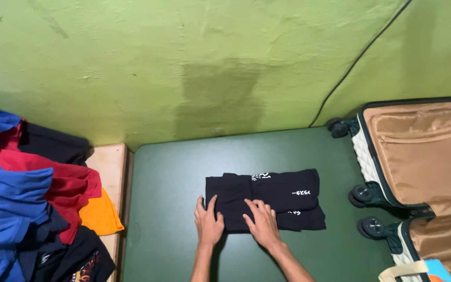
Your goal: The person folds a black shirt and a blue shirt by hand on a green surface, then places the folded black shirt into an open suitcase.
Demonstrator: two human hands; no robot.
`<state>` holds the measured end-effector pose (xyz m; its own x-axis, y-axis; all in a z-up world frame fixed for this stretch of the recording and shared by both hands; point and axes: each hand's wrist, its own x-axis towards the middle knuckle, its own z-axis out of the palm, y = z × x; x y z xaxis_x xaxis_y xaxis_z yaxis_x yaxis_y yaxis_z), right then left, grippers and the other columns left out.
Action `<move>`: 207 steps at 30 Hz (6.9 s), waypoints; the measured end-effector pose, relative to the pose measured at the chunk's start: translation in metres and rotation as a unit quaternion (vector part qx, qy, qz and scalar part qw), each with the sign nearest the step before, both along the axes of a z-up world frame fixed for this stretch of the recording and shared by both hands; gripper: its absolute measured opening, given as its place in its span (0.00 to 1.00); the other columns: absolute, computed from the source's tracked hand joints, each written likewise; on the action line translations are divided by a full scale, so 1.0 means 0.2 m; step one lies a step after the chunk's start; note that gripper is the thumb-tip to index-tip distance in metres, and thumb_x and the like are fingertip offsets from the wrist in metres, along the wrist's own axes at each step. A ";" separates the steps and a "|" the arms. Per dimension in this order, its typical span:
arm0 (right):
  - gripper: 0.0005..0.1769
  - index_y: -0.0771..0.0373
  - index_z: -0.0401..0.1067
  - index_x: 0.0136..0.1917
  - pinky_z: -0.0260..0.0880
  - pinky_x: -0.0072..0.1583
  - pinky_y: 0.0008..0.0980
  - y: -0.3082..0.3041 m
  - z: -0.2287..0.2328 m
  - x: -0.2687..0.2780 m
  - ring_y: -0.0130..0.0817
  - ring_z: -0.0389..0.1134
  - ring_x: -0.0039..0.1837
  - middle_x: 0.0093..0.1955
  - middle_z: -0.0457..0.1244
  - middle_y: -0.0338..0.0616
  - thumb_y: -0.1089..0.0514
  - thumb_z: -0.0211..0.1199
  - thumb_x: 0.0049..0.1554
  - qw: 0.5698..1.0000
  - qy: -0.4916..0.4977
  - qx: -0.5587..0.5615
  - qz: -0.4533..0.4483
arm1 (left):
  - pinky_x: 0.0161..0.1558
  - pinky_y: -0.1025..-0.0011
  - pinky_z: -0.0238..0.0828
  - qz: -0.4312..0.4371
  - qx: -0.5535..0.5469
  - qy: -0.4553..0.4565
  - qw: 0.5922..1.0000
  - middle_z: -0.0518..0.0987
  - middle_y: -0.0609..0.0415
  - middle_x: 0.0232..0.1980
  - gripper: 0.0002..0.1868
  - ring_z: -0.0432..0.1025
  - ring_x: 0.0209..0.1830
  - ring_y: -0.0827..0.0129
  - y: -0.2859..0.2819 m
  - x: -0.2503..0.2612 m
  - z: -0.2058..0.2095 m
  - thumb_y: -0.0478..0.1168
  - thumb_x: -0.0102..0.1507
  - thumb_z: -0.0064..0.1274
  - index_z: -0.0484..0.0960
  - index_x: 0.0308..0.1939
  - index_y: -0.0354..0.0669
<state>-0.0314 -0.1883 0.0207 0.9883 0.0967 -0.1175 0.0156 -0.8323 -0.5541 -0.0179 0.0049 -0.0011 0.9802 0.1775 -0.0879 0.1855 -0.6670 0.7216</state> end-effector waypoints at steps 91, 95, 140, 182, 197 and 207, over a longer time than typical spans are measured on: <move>0.47 0.58 0.50 0.79 0.34 0.75 0.60 -0.57 0.10 0.02 0.58 0.37 0.81 0.82 0.35 0.63 0.35 0.63 0.58 0.992 0.008 -0.103 -0.071 | 0.58 0.54 0.72 -0.146 -0.014 0.075 0.986 0.77 0.31 0.51 0.24 0.75 0.53 0.39 -0.69 -0.23 -0.09 0.35 0.64 0.46 0.74 0.66 0.39; 0.41 0.52 0.54 0.78 0.39 0.80 0.58 -0.56 0.11 -0.10 0.51 0.44 0.82 0.82 0.43 0.50 0.35 0.58 0.58 0.995 -0.027 -0.079 -0.060 | 0.61 0.55 0.71 -0.197 -0.057 0.095 0.974 0.81 0.38 0.57 0.15 0.75 0.59 0.43 -0.81 -0.32 0.11 0.35 0.64 0.48 0.82 0.53 0.37; 0.33 0.61 0.65 0.68 0.57 0.65 0.48 -0.58 -0.04 -0.24 0.46 0.59 0.67 0.66 0.59 0.49 0.58 0.69 0.50 0.971 -0.133 -0.171 0.103 | 0.63 0.45 0.57 -0.288 0.278 -0.107 0.910 0.67 0.44 0.69 0.30 0.62 0.67 0.51 -0.54 -0.34 0.05 0.37 0.59 0.57 0.70 0.66 0.45; 0.27 0.63 0.70 0.61 0.56 0.65 0.49 -0.52 0.08 -0.19 0.50 0.60 0.63 0.58 0.61 0.49 0.55 0.71 0.49 0.980 -0.175 -0.056 0.077 | 0.62 0.45 0.53 -0.218 0.117 -0.048 0.968 0.72 0.51 0.56 0.16 0.62 0.63 0.55 -0.55 -0.18 0.08 0.42 0.65 0.54 0.79 0.56 0.47; 0.17 0.57 0.76 0.56 0.58 0.63 0.45 -0.55 0.09 -0.11 0.44 0.62 0.63 0.56 0.64 0.41 0.54 0.68 0.53 0.996 -0.069 -0.017 0.058 | 0.60 0.47 0.52 -0.149 0.249 -0.178 0.940 0.69 0.41 0.64 0.23 0.60 0.64 0.51 -0.59 -0.25 -0.10 0.50 0.66 0.50 0.75 0.60 0.42; 0.25 0.65 0.69 0.64 0.54 0.67 0.50 -0.48 0.05 -0.16 0.47 0.60 0.64 0.61 0.62 0.51 0.58 0.64 0.53 0.965 -0.201 -0.128 0.111 | 0.59 0.47 0.53 -0.137 0.130 -0.063 0.980 0.68 0.43 0.60 0.11 0.60 0.63 0.50 -0.61 -0.13 0.04 0.47 0.67 0.48 0.80 0.49 0.51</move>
